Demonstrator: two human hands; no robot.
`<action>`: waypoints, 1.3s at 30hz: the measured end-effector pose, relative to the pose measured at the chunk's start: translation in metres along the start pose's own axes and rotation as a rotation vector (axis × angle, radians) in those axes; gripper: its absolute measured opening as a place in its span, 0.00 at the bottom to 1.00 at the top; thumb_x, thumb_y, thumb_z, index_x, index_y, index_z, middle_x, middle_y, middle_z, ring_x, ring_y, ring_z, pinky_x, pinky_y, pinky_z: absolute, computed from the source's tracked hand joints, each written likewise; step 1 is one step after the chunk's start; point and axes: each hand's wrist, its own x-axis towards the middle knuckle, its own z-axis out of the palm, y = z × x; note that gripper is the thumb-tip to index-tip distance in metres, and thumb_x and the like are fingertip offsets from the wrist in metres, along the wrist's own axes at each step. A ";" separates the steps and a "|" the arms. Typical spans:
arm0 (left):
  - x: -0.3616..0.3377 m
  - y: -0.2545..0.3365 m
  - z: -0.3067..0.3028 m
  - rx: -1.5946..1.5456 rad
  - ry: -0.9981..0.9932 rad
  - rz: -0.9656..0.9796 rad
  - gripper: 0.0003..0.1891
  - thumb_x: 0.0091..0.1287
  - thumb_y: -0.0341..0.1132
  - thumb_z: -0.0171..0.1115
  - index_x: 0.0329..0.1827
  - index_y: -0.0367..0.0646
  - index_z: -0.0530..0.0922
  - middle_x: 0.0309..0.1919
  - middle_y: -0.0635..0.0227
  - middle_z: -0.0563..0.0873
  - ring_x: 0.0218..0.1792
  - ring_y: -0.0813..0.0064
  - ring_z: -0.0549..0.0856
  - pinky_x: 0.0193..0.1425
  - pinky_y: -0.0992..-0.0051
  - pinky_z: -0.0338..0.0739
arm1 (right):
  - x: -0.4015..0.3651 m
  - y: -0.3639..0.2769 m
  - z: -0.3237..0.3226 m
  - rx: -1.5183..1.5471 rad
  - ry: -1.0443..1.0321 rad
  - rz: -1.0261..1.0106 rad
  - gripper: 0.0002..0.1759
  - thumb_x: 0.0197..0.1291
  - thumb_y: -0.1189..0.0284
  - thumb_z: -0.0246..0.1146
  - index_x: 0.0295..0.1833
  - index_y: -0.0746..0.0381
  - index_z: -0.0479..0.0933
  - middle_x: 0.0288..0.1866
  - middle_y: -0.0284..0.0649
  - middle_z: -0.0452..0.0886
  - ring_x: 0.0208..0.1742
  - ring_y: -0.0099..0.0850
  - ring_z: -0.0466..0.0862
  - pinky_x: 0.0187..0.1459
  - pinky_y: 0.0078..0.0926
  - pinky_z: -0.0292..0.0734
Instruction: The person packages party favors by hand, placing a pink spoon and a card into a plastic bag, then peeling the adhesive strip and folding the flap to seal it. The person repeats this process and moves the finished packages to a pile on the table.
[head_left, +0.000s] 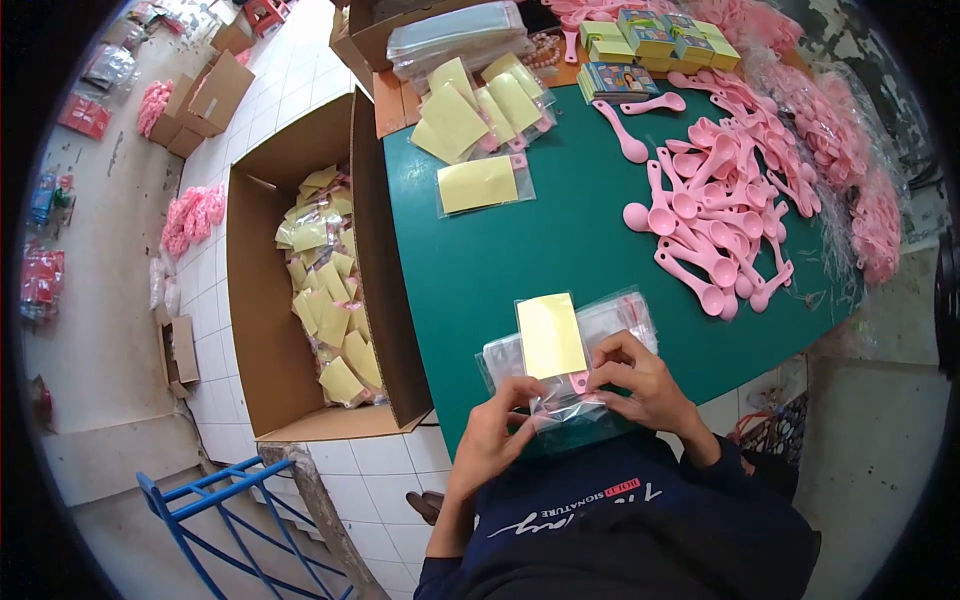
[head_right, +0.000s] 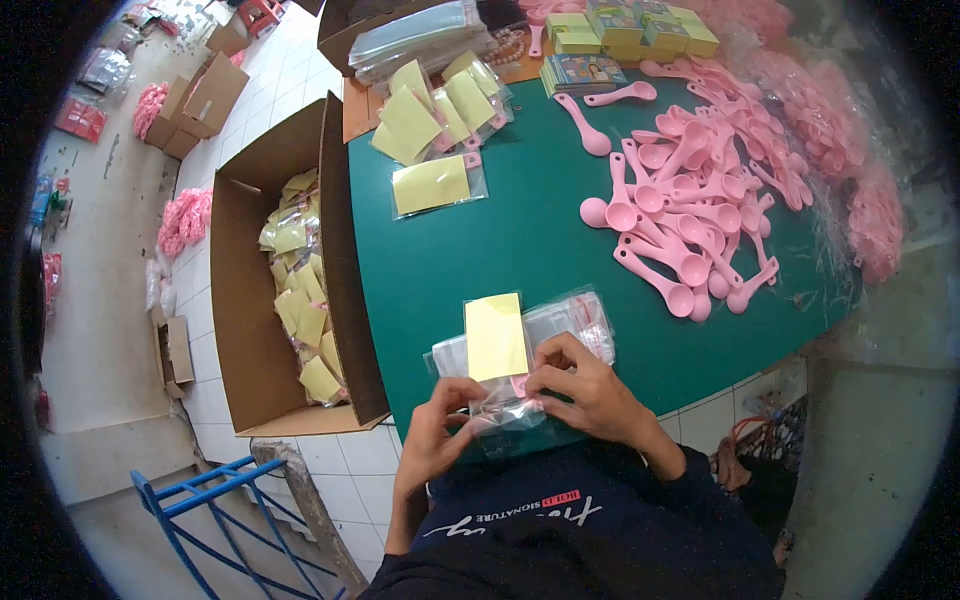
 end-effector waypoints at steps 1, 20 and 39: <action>0.001 0.000 0.002 0.064 -0.006 0.013 0.13 0.62 0.19 0.57 0.49 0.38 0.71 0.40 0.63 0.83 0.45 0.75 0.83 0.46 0.75 0.79 | -0.001 -0.003 -0.001 0.022 -0.018 0.042 0.11 0.47 0.79 0.69 0.39 0.61 0.78 0.43 0.39 0.70 0.42 0.32 0.77 0.42 0.28 0.75; 0.000 -0.008 0.036 -0.234 0.358 -0.091 0.06 0.62 0.26 0.64 0.38 0.35 0.75 0.33 0.69 0.81 0.33 0.82 0.81 0.30 0.83 0.79 | -0.007 -0.008 0.026 0.588 0.321 0.589 0.05 0.61 0.80 0.60 0.39 0.68 0.69 0.32 0.39 0.79 0.31 0.24 0.83 0.32 0.18 0.80; 0.112 0.057 -0.031 0.492 0.315 0.446 0.25 0.59 0.34 0.67 0.58 0.36 0.69 0.51 0.55 0.75 0.49 0.59 0.78 0.48 0.64 0.77 | 0.047 0.001 -0.056 -0.539 0.406 0.234 0.20 0.53 0.76 0.64 0.54 0.63 0.73 0.44 0.47 0.78 0.44 0.41 0.80 0.44 0.35 0.75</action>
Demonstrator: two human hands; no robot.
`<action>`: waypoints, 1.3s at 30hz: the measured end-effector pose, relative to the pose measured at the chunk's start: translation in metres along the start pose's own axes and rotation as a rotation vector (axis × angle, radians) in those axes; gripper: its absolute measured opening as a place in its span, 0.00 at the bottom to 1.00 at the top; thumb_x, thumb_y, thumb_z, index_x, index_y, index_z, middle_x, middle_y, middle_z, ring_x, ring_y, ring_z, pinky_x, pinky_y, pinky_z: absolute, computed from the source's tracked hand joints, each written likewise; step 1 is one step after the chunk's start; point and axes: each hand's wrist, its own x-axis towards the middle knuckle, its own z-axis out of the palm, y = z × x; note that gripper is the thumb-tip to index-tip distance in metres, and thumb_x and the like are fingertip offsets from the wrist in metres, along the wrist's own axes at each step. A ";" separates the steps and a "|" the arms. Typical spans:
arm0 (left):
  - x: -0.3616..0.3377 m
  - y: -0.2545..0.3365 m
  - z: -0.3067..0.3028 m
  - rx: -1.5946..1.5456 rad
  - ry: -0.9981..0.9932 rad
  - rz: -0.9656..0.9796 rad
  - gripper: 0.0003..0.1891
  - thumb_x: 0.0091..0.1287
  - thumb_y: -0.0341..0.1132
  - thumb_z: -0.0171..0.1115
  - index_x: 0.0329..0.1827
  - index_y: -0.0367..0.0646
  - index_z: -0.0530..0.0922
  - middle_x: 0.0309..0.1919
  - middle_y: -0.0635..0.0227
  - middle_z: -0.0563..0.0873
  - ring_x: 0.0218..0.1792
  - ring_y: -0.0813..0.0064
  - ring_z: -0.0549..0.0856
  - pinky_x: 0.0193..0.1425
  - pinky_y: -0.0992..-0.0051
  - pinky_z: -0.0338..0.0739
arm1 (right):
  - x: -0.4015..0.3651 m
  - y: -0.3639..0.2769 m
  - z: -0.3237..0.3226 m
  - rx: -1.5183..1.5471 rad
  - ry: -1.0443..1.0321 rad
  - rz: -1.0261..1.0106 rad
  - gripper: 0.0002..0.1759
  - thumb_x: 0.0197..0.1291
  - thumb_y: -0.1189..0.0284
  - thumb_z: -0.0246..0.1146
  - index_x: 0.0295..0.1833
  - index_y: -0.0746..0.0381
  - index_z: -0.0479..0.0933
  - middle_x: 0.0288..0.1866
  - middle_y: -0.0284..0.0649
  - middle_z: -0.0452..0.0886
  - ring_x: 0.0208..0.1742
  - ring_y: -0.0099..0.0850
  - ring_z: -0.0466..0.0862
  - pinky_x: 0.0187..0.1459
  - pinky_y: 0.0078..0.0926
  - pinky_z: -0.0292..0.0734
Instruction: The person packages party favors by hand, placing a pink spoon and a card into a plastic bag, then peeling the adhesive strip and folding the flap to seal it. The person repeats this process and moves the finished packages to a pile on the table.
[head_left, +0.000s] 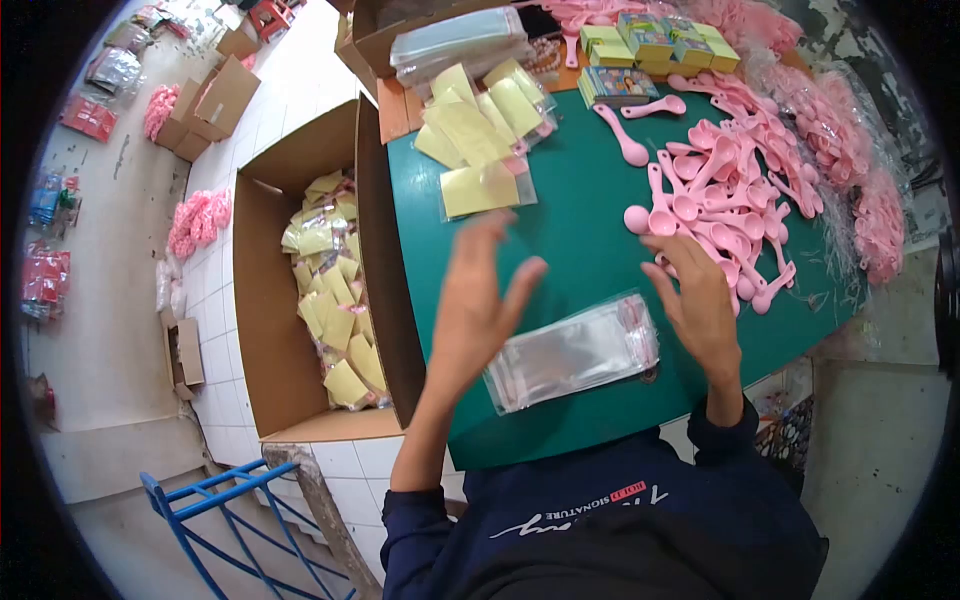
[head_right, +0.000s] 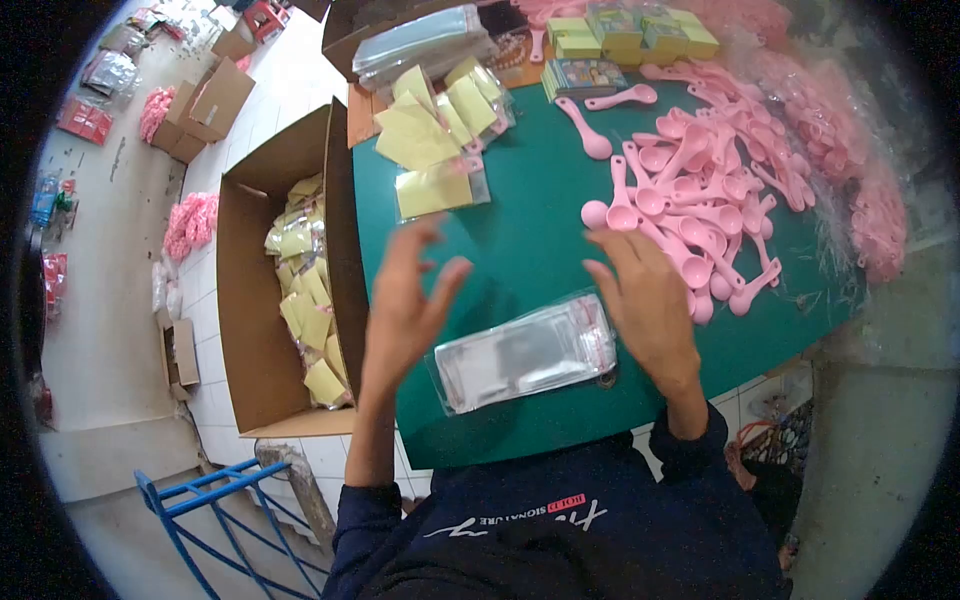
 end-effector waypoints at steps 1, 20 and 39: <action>-0.005 -0.002 0.010 0.024 -0.160 0.057 0.24 0.59 0.35 0.66 0.56 0.37 0.71 0.50 0.55 0.76 0.49 0.60 0.79 0.47 0.64 0.77 | -0.004 0.019 -0.001 -0.226 -0.040 0.027 0.19 0.52 0.76 0.64 0.52 0.63 0.74 0.44 0.48 0.78 0.43 0.42 0.80 0.43 0.37 0.75; -0.027 -0.004 0.050 -0.105 -0.355 0.008 0.08 0.58 0.31 0.66 0.35 0.38 0.76 0.36 0.61 0.86 0.41 0.65 0.86 0.44 0.73 0.79 | -0.027 -0.005 -0.008 0.608 0.296 0.152 0.17 0.58 0.82 0.60 0.54 0.63 0.71 0.33 0.40 0.81 0.32 0.27 0.84 0.35 0.23 0.78; -0.026 -0.004 0.009 -0.759 -0.431 -0.344 0.21 0.62 0.27 0.64 0.58 0.38 0.72 0.34 0.65 0.87 0.38 0.81 0.85 0.43 0.80 0.79 | -0.019 -0.009 -0.010 0.514 0.166 -0.203 0.17 0.55 0.79 0.66 0.49 0.65 0.68 0.41 0.39 0.76 0.40 0.23 0.78 0.46 0.22 0.76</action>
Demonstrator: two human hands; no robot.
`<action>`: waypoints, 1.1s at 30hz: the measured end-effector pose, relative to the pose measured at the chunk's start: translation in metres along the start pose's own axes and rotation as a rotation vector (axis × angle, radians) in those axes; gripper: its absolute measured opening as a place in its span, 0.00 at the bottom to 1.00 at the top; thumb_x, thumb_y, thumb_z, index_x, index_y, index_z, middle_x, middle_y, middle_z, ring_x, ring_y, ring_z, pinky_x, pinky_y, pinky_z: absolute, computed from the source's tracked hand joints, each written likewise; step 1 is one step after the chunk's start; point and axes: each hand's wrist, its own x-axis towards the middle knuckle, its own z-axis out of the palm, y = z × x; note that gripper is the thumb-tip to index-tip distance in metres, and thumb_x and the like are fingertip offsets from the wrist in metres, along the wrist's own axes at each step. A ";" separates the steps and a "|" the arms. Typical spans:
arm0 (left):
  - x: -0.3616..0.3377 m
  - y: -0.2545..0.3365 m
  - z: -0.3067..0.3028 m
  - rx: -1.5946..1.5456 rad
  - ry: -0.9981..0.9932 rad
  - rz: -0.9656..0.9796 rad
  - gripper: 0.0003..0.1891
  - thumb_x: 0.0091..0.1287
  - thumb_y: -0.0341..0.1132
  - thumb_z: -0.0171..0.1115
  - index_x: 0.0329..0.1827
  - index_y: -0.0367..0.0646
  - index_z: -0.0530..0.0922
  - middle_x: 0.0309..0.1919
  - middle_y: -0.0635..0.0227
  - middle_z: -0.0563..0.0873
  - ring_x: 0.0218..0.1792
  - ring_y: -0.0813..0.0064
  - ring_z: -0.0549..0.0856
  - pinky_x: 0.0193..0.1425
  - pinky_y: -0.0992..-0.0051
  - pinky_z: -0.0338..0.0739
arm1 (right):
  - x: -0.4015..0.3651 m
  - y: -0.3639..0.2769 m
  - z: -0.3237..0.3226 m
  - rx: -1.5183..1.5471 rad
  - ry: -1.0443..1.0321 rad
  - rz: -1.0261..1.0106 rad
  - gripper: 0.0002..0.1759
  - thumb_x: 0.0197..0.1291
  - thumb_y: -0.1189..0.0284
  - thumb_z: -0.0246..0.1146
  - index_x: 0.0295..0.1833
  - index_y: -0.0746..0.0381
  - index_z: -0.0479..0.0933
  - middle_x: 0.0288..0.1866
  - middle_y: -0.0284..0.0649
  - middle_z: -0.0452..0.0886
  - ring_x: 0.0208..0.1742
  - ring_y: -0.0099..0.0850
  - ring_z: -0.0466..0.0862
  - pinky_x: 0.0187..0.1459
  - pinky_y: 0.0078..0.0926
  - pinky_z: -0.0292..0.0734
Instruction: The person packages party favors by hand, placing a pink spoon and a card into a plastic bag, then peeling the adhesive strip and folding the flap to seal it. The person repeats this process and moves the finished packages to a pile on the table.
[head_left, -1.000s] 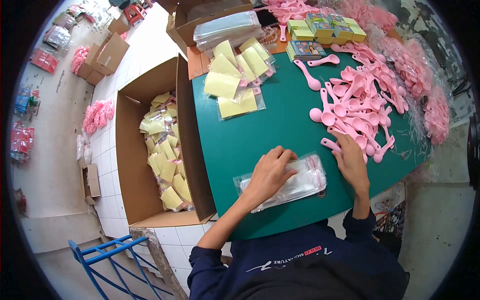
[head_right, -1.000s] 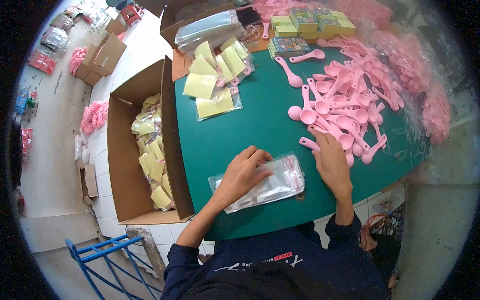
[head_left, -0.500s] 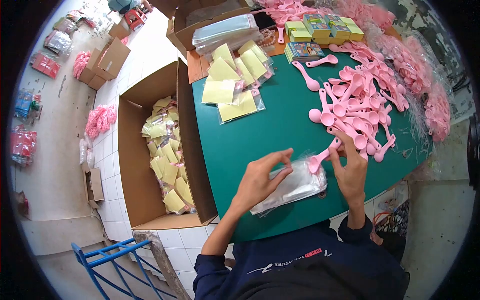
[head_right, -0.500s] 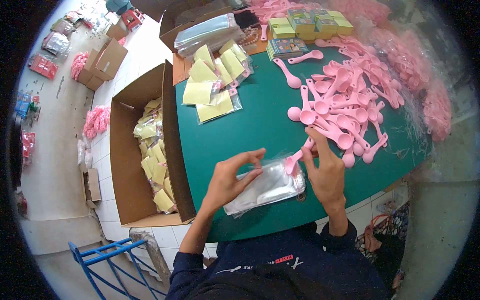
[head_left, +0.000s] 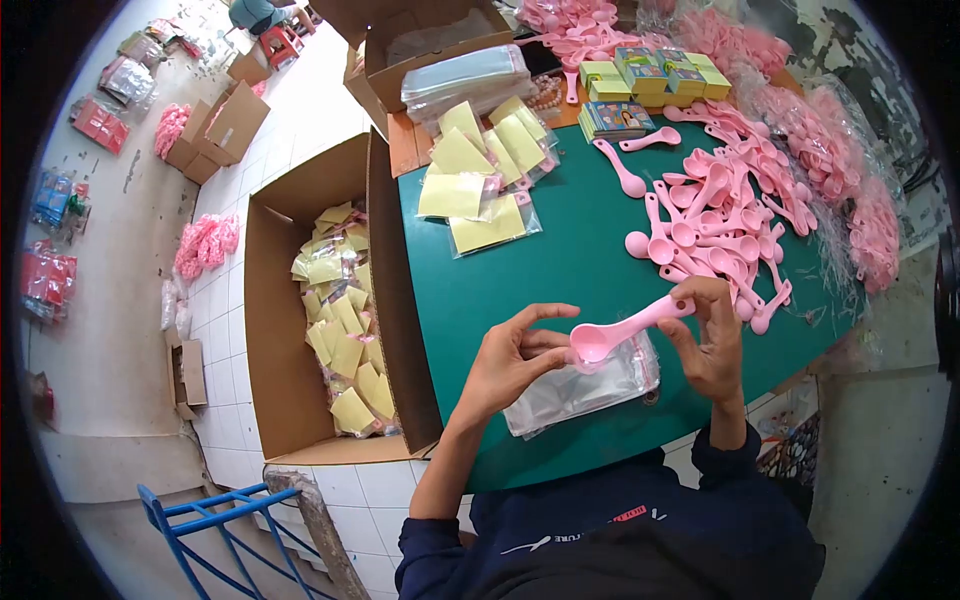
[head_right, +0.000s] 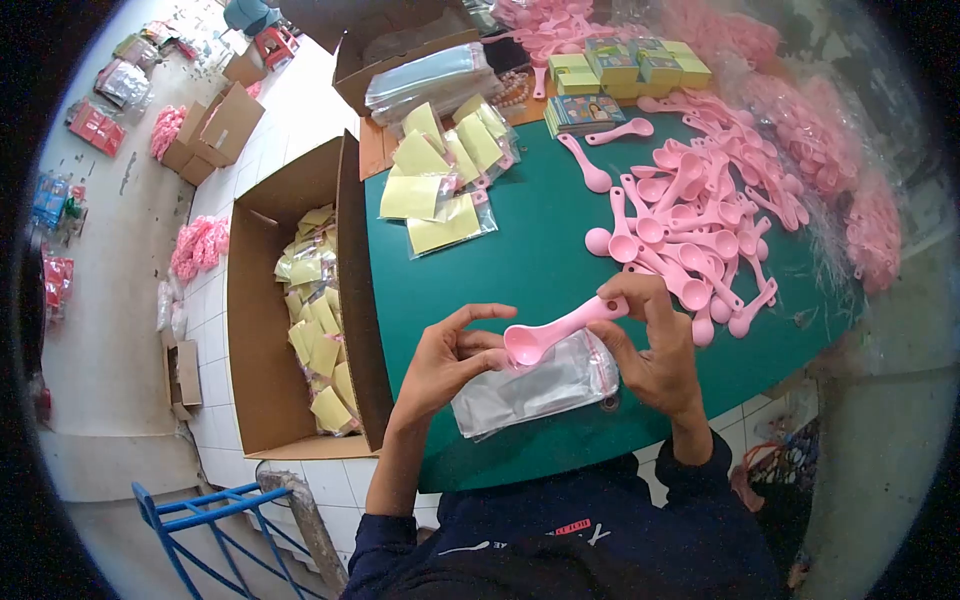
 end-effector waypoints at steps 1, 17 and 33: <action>0.000 0.001 0.000 -0.014 0.002 0.003 0.22 0.61 0.26 0.65 0.58 0.37 0.72 0.34 0.65 0.87 0.38 0.81 0.84 0.43 0.80 0.78 | 0.003 0.000 0.001 -0.003 -0.006 -0.011 0.18 0.55 0.79 0.66 0.49 0.65 0.68 0.41 0.39 0.76 0.40 0.24 0.78 0.46 0.22 0.76; 0.010 0.009 0.005 -0.063 0.048 0.062 0.20 0.65 0.29 0.61 0.60 0.35 0.72 0.41 0.60 0.86 0.40 0.80 0.83 0.45 0.80 0.78 | 0.034 -0.002 0.005 0.017 -0.198 -0.033 0.18 0.56 0.77 0.66 0.51 0.65 0.69 0.44 0.41 0.77 0.43 0.28 0.81 0.49 0.24 0.77; 0.023 0.015 -0.006 -0.121 0.096 0.061 0.22 0.61 0.28 0.64 0.59 0.33 0.73 0.40 0.61 0.86 0.40 0.79 0.84 0.44 0.80 0.80 | 0.056 0.009 -0.001 0.097 -0.114 -0.064 0.19 0.57 0.79 0.64 0.53 0.65 0.67 0.46 0.38 0.75 0.45 0.24 0.78 0.48 0.21 0.73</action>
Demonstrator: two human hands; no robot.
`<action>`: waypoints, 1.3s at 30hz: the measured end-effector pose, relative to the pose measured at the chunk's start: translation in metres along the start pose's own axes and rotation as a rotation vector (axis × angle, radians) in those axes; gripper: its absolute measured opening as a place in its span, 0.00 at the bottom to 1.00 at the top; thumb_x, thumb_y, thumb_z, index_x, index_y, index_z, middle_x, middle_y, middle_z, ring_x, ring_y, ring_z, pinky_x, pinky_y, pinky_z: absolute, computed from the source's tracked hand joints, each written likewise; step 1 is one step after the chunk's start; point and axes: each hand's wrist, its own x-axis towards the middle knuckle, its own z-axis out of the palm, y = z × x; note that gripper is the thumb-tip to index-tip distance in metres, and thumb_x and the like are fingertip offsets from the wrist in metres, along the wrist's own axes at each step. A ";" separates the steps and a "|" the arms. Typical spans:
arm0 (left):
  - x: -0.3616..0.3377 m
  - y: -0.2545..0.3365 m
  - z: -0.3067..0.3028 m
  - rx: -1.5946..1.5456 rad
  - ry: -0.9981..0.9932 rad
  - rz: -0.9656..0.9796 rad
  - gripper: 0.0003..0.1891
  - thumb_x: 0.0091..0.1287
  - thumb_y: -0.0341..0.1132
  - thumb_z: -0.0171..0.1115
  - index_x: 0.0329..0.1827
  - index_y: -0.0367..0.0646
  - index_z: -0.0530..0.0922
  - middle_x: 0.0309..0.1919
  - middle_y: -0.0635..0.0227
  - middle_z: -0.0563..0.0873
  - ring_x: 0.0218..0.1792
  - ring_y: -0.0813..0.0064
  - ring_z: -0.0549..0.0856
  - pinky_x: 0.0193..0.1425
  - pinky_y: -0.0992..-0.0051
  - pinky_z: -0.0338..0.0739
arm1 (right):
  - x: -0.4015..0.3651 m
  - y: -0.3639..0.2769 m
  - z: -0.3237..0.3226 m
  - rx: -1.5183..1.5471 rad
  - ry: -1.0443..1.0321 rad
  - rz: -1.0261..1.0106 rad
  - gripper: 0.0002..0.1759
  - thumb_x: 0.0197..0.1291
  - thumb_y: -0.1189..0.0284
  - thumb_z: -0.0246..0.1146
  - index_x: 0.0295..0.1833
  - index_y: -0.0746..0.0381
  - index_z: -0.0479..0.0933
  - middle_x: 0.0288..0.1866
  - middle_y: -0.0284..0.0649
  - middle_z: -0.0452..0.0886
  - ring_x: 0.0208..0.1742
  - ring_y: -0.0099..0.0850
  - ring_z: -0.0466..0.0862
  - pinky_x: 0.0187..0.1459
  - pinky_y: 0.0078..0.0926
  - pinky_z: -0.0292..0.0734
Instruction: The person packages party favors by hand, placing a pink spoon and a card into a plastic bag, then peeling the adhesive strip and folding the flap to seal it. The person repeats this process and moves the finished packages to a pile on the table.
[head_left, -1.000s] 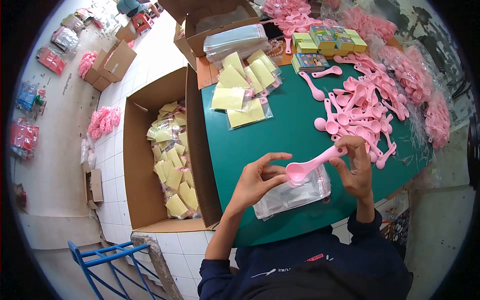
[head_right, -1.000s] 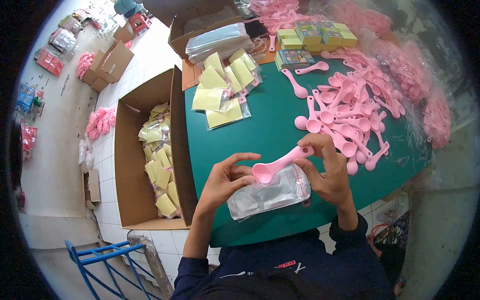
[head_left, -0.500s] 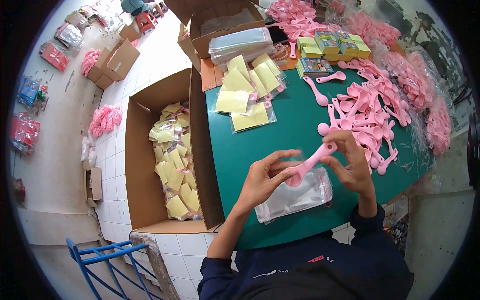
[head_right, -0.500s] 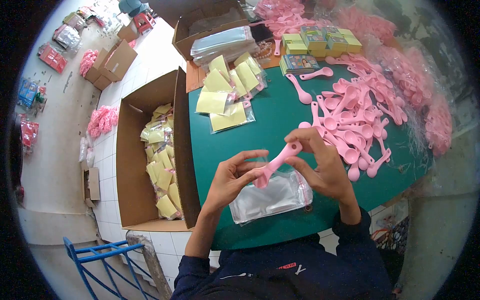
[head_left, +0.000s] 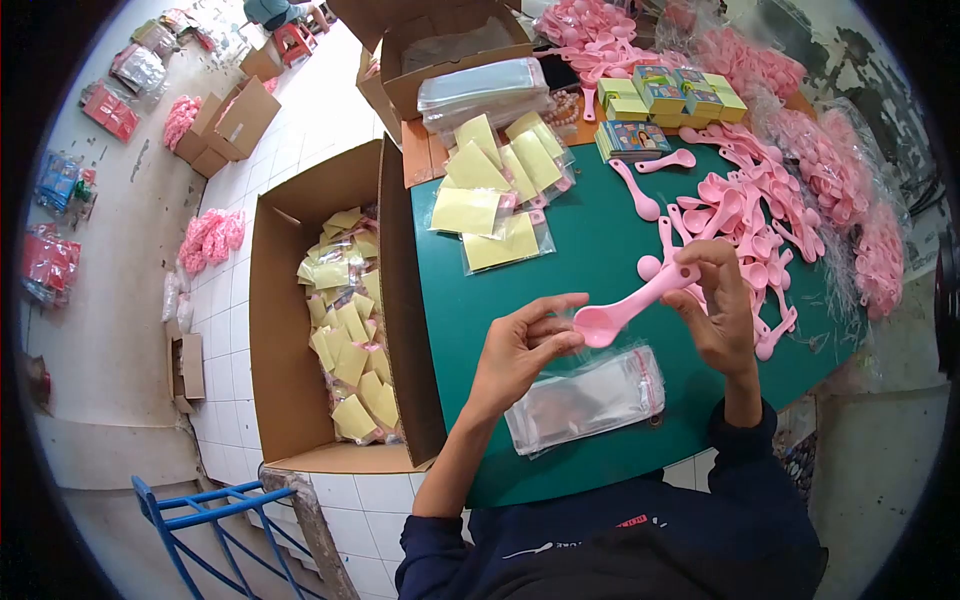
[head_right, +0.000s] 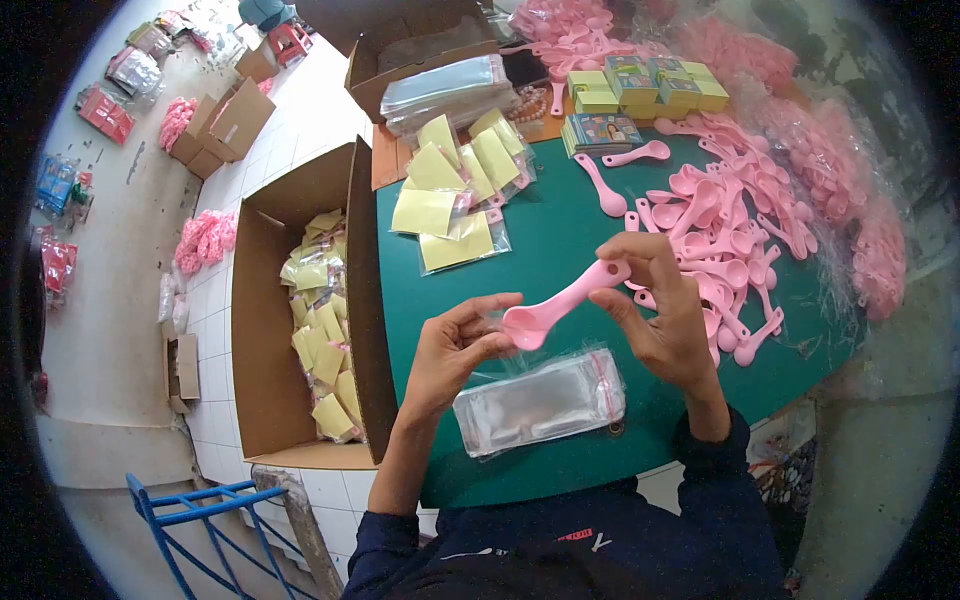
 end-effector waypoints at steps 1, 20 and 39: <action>0.000 0.000 -0.001 0.010 -0.020 -0.005 0.23 0.62 0.28 0.64 0.60 0.34 0.72 0.41 0.61 0.86 0.41 0.78 0.84 0.46 0.80 0.79 | 0.001 0.000 0.000 0.011 -0.021 0.008 0.19 0.57 0.79 0.64 0.53 0.65 0.67 0.46 0.39 0.75 0.45 0.25 0.79 0.49 0.22 0.74; 0.015 0.013 -0.009 0.082 -0.167 0.130 0.17 0.74 0.37 0.46 0.48 0.32 0.79 0.44 0.60 0.85 0.43 0.79 0.82 0.50 0.77 0.75 | 0.085 0.014 -0.001 0.049 -0.666 -0.277 0.12 0.64 0.65 0.58 0.37 0.62 0.79 0.46 0.41 0.78 0.42 0.34 0.80 0.46 0.30 0.74; -0.003 0.017 -0.027 0.069 -0.107 0.058 0.19 0.75 0.38 0.44 0.55 0.32 0.74 0.45 0.56 0.85 0.45 0.69 0.85 0.49 0.73 0.79 | 0.102 0.046 -0.027 0.199 -0.169 0.161 0.10 0.60 0.76 0.62 0.46 0.64 0.73 0.32 0.35 0.78 0.28 0.18 0.78 0.25 0.15 0.74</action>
